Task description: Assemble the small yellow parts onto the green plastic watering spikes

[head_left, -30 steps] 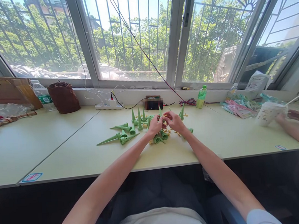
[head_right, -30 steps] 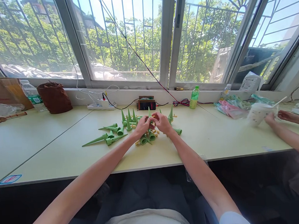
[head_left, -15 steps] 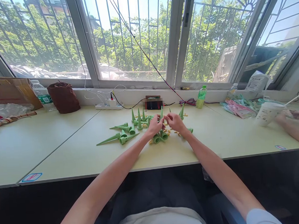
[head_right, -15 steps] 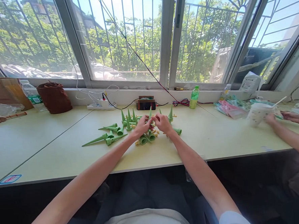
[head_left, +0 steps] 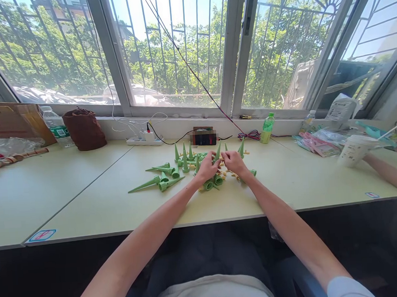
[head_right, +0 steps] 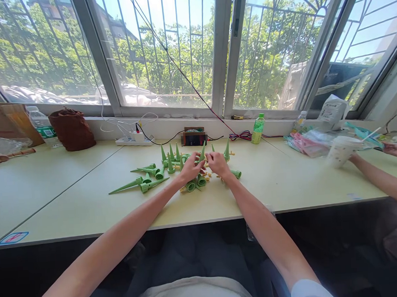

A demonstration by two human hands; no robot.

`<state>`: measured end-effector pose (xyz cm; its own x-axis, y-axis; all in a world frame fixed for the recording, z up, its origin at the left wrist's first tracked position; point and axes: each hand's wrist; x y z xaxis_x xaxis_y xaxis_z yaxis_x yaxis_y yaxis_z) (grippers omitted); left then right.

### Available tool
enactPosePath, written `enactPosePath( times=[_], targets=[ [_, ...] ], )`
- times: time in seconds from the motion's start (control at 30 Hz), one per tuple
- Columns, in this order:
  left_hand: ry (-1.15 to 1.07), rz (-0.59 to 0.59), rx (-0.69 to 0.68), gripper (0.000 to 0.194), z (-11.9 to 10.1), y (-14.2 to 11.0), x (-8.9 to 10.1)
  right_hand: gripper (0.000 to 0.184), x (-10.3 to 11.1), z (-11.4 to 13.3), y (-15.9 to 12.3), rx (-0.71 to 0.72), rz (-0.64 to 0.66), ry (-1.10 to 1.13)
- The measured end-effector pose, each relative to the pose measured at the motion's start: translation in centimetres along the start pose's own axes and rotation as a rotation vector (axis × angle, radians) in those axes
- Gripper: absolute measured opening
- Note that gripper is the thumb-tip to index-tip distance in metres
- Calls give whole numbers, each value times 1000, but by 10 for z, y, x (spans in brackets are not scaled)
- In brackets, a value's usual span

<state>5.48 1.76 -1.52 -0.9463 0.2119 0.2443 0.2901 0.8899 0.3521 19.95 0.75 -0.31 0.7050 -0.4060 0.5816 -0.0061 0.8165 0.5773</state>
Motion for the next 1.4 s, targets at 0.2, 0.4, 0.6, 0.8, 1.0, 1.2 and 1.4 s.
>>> enactPosePath(
  times=[0.2,0.4,0.6,0.8,1.0,1.2,1.4],
  targets=[
    [-88,-23,94,23,-7,-1,-2,21,1,4,-3,-28,-8,151],
    [-190,-82,136,23,-10,1,-2,21,1,4,-3,43,21,169],
    [-185,-70,129,26,-6,3,-1,17,0,1,-2,47,75,158],
    [-171,-66,121,24,-7,1,0,24,1,4,-4,57,114,111],
    [-160,-62,52,20,-7,1,1,28,0,3,-4,75,87,22],
    [-170,-62,45,26,-6,0,3,33,-1,3,-4,55,98,-3],
    [-100,-54,10,29,-4,1,3,37,-1,5,-3,38,86,-2]
  ],
)
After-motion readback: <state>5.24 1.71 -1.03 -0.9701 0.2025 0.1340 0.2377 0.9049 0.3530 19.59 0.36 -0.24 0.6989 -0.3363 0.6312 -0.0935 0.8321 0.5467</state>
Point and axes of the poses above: each hand's wrist, its own y-axis towards the middle knuckle, its own x-axis out of the back of the hand, z = x × y, and after that the axes turned 2 degrees about y, right-handed
